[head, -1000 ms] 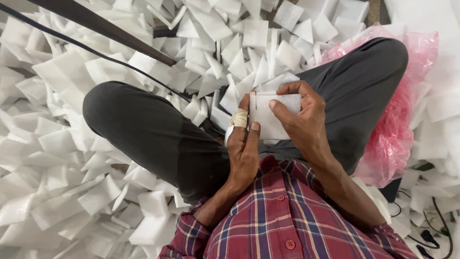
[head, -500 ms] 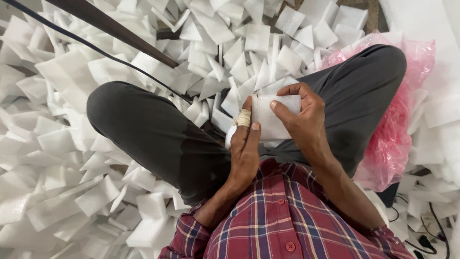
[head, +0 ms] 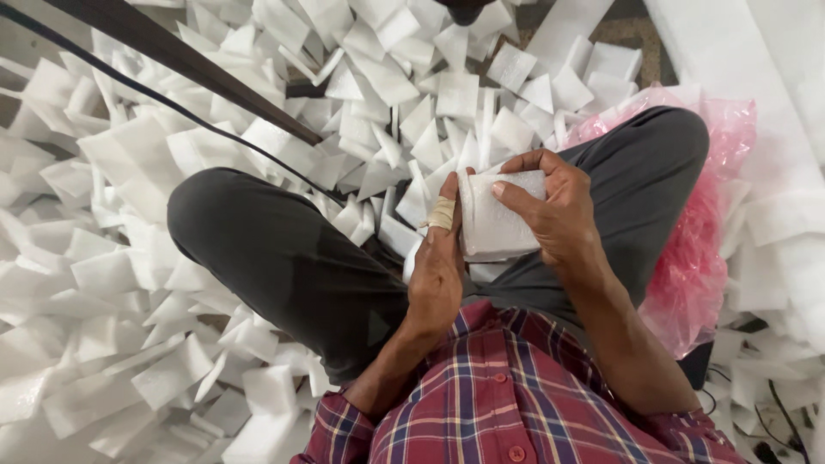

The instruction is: The person sits on the floor and repeatedly picks up small white foam pieces, separating them by hand and placing them into a pile. The person handles the foam pieces one at a time, occasionally adjusting the pile.

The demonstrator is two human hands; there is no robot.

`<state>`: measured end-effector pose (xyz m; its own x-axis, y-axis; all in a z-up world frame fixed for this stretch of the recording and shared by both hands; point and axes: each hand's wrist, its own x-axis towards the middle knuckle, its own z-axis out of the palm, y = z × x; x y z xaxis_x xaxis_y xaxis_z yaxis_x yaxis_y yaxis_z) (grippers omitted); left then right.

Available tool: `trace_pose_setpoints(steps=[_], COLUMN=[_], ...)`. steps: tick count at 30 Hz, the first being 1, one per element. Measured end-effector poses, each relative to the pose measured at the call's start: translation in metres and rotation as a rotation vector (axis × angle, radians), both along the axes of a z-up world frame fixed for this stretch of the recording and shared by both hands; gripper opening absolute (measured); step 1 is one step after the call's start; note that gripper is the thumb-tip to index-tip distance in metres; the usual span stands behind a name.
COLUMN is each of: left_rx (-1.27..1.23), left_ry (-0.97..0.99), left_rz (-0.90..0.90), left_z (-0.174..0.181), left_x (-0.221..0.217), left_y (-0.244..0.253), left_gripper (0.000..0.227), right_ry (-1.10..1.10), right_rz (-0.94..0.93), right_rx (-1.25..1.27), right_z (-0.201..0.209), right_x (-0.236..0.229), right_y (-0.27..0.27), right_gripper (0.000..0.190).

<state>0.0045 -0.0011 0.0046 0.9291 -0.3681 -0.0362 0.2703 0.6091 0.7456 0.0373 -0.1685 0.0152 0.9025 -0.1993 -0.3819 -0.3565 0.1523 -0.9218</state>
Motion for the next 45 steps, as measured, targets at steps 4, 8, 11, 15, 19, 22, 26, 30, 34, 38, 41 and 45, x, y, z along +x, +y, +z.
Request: trace_pose_setpoints(steps=[4,8,11,15,19,22,26,30,34,38,41,45], left_rx=[-0.054,-0.094,-0.155,-0.210,-0.261,-0.232,-0.010,0.626,0.802,0.912,0.906,0.921], left_ry=[0.004,0.048,0.048,0.017,0.006,0.167,0.322,-0.799,-0.469,-0.351,-0.151,-0.159], left_rz=[-0.002,-0.029,-0.016,-0.014,0.029,0.088,0.129,0.148,0.085,0.020,-0.071,-0.080], left_z=[0.007,0.015,0.018,0.018,0.017,0.008,-0.026,-0.057,-0.056,-0.044,-0.042,-0.048], left_x=[0.009,0.025,0.043,0.074,0.113,0.140,0.168,0.149,0.089,0.041,0.023,0.011], left_y=[-0.002,-0.005,-0.010,-0.015,-0.022,-0.027,-0.032,-0.018,-0.007,0.004,0.005,0.005], left_gripper=[0.066,0.073,0.079,0.082,0.085,0.088,0.090,0.074,0.079,0.081,0.084,0.081], right_ry=[0.017,-0.030,-0.119,-0.126,-0.332,-0.353,-0.461,-0.523,-0.117,0.008,0.041,0.065], right_rz=[-0.005,0.011,0.037,0.056,0.093,0.075,0.084,0.116,0.039,0.027,-0.003,-0.006], right_rx=[0.037,-0.022,-0.066,-0.209,-0.043,-0.104,-0.124,-0.175,-0.193,-0.092,0.043,0.048], right_z=[0.005,0.013,0.020,0.024,0.031,0.037,0.038,0.027,0.000,-0.034,-0.054,-0.070], right_x=[0.011,0.030,0.046,0.074,0.110,0.138,0.156,0.142,0.094,0.048,0.026,0.011], right_y=[-0.005,-0.010,-0.014,-0.022,-0.027,-0.028,-0.022,-0.008,0.011,0.023,0.026,0.026], right_gripper=[0.023,0.023,0.024,0.025,0.028,0.028,0.030,0.036,0.029,0.026,0.024,0.022])
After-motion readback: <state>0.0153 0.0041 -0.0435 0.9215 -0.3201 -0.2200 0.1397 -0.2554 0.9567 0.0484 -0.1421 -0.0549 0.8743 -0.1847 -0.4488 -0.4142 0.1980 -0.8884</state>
